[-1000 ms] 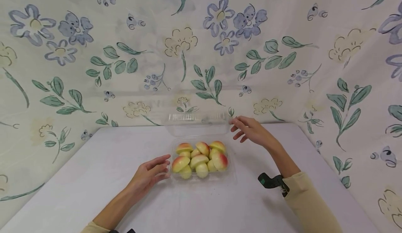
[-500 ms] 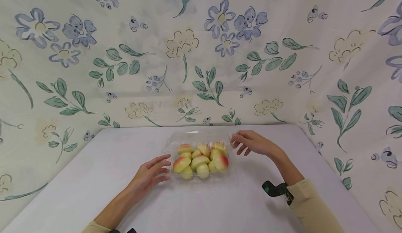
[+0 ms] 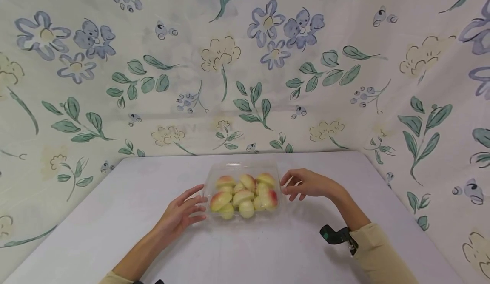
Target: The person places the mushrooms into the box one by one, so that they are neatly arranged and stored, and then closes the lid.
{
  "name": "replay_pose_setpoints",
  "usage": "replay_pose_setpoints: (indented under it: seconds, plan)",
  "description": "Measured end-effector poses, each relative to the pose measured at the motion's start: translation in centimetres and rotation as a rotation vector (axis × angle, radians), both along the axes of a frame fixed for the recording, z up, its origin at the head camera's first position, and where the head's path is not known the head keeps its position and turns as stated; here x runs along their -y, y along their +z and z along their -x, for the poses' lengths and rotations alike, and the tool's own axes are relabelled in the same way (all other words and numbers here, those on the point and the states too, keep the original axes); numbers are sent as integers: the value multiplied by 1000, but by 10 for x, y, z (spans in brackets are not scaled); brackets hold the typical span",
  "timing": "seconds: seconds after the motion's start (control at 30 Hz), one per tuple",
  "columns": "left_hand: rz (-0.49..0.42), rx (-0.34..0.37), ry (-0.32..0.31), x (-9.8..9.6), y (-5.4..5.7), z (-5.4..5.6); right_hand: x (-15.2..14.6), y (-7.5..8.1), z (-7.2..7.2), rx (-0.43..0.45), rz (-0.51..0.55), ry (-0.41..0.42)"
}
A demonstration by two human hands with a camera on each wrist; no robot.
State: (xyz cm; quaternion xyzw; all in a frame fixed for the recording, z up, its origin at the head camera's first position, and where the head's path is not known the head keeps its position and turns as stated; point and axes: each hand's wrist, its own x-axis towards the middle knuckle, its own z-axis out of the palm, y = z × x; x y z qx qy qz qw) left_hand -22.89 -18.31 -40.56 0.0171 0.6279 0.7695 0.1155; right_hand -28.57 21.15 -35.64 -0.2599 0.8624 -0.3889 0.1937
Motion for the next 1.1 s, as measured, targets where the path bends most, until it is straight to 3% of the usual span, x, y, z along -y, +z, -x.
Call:
replay_pose_setpoints:
  seconds: [0.27, 0.57, 0.87, 1.1]
  plan:
    - [10, -54, -41, 2, -2, -1, 1, -2, -3, 48, -3, 8]
    - [47, -72, -42, 1, -4, 0, 4, 0, -10, 178, 56, -19]
    - [72, -74, 40, 0, -6, 0, 7, -7, -7, 296, 133, -60]
    - [56, -90, 3, 3, -6, 2, 10, -9, -7, 324, 151, -74]
